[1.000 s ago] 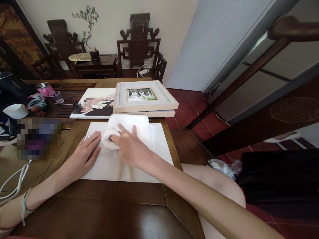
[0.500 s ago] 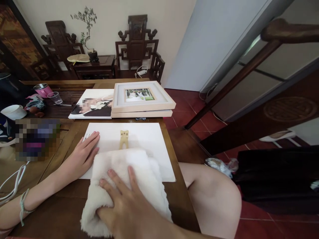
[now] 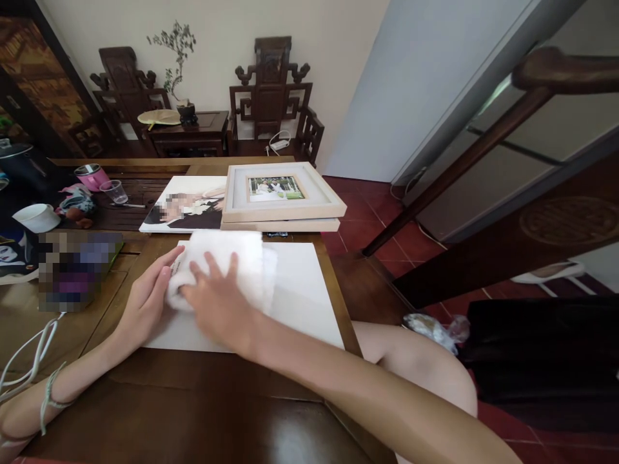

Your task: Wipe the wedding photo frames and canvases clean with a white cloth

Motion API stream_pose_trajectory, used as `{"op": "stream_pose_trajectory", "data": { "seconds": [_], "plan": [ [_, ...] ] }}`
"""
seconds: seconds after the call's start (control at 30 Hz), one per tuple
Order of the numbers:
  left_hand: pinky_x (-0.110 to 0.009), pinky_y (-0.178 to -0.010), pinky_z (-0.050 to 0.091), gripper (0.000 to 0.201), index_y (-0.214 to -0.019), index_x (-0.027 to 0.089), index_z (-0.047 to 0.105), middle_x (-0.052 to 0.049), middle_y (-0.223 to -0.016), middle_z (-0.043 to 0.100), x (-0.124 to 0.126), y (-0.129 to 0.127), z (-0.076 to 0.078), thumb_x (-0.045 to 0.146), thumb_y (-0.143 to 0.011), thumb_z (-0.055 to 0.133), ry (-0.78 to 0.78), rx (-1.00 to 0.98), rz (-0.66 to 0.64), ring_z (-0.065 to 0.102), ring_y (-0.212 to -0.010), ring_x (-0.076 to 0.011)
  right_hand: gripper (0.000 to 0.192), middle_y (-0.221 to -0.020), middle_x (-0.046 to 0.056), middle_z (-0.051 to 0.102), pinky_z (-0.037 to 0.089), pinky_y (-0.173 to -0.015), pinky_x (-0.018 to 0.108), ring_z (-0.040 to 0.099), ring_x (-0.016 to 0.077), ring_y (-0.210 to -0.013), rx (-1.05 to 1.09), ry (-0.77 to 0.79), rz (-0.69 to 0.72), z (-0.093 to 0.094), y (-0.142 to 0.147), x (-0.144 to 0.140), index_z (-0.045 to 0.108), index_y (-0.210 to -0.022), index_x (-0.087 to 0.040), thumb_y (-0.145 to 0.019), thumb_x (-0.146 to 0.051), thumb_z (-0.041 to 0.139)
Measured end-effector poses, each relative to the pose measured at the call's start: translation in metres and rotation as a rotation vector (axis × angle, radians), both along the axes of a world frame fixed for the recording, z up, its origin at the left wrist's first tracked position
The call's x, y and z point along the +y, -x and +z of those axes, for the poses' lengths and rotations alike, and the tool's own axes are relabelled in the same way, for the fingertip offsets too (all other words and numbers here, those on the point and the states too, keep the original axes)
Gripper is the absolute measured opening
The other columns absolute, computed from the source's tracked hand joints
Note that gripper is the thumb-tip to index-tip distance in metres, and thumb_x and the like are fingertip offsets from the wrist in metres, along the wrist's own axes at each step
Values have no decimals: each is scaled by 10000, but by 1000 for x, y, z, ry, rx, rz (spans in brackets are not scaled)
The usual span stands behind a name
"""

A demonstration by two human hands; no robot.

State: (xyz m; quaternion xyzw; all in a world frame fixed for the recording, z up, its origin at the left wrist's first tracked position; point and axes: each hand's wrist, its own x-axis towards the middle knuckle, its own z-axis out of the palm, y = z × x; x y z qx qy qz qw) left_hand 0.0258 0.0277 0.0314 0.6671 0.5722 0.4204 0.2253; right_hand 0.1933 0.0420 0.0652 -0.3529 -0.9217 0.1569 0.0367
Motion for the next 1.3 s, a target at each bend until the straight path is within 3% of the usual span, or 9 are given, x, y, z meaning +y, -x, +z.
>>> {"op": "stream_pose_trajectory", "data": {
  "seconds": [0.17,0.33,0.5,0.57,0.67,0.8,0.93,1.07,1.3],
  "plan": [
    [-392,-1141,352,418,-1238,165,628,-70,-1341,621,-2,-1,4,406,-994,390,-11,-306,60,534,-1281,-225,381,-1503,163,441,120,-1069,775,214,407,-1447,88,12,302,0,-8,-33,698,-1092,-164,-803,-49,477],
    [-396,-1132,349,415,-1219,153,639,-82,-1324,631,-1,-3,3,401,-991,396,11,-218,21,534,-1279,-234,384,-1487,115,477,54,-1134,689,225,323,-1460,71,239,428,14,-44,-53,703,-1015,-160,-710,-32,509],
    [-403,-1082,395,388,-1184,168,645,-84,-1279,657,0,-1,-3,408,-962,436,135,-99,-67,568,-1231,-242,424,-1275,121,663,138,-1200,476,349,216,-1419,86,307,263,21,-68,-32,674,-896,-174,-606,34,445],
    [-408,-1079,396,390,-1184,166,639,-88,-1278,656,1,1,-6,409,-950,442,165,-98,-73,570,-1227,-243,442,-1222,87,685,174,-1192,499,450,242,-1353,95,263,161,18,-70,-17,649,-905,-190,-603,44,426],
    [-415,-1098,373,416,-1228,157,612,-99,-1318,628,3,3,-10,404,-936,449,162,-67,-82,551,-1248,-244,446,-1057,52,709,203,-1159,544,635,252,-1061,135,177,3,12,-61,8,623,-954,-198,-628,32,422],
    [-436,-1103,366,465,-1316,147,549,-113,-1373,585,4,4,-14,388,-935,436,142,-16,-86,526,-1276,-253,359,-857,44,675,383,-1000,509,622,254,-887,202,158,-133,13,-32,34,601,-906,-198,-680,-14,393],
    [-477,-1113,357,522,-1433,185,428,-111,-1424,539,2,3,-17,358,-940,434,96,83,-101,493,-1316,-279,263,-957,70,675,459,-808,396,606,270,-903,227,192,-172,27,2,51,588,-900,-210,-728,-99,421],
    [-564,-1170,224,575,-1488,189,339,-133,-1528,409,-3,1,-15,343,-941,428,104,308,-151,363,-1419,-309,224,-1074,97,671,453,-709,318,616,250,-884,234,223,-186,35,14,63,596,-912,-202,-775,-153,426],
    [-539,-1198,172,531,-1450,150,387,-128,-1567,342,-7,0,-13,360,-963,364,140,480,-173,247,-1477,-247,211,-1078,88,687,433,-801,321,602,262,-980,191,192,-210,31,-38,67,595,-867,-199,-761,-150,420]
  ]
}}
